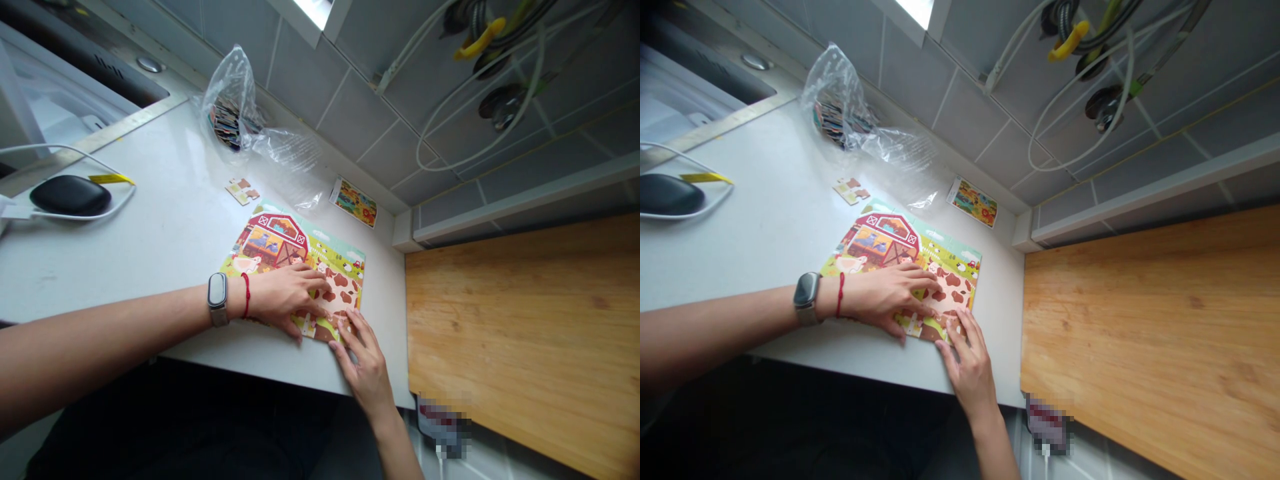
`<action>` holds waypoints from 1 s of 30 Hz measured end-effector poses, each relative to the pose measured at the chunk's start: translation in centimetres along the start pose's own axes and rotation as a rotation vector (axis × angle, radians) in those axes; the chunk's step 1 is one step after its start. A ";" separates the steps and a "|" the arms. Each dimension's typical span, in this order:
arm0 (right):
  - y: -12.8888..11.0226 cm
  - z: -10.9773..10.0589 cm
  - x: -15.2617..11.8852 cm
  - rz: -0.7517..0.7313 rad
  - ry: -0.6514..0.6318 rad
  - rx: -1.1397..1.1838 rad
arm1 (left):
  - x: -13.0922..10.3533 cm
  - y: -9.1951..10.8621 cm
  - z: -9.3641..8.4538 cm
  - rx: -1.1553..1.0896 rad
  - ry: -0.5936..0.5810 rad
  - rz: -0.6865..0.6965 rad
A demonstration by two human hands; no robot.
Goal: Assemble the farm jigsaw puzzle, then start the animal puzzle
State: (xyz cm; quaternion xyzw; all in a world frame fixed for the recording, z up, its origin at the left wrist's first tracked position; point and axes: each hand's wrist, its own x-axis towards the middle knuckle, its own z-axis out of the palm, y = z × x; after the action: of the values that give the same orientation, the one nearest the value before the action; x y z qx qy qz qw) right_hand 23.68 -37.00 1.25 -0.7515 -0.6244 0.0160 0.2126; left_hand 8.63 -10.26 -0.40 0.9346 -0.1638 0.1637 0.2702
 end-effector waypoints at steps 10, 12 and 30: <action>-0.1 -0.1 0.0 0.000 -0.015 -0.022 | -0.1 0.3 0.2 0.029 -0.013 -0.002; 0.0 -0.3 0.1 -0.016 -0.018 -0.025 | -0.1 0.3 0.2 0.031 -0.015 -0.001; -1.0 0.7 0.0 -0.005 0.034 0.064 | 0.4 0.5 1.4 0.002 0.063 -0.070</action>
State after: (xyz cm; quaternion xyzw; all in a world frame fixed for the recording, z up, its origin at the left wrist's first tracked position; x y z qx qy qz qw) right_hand 22.51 -36.69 0.97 -0.7429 -0.6218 0.0225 0.2471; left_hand 9.05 -11.52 -1.11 0.9343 -0.1224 0.1836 0.2800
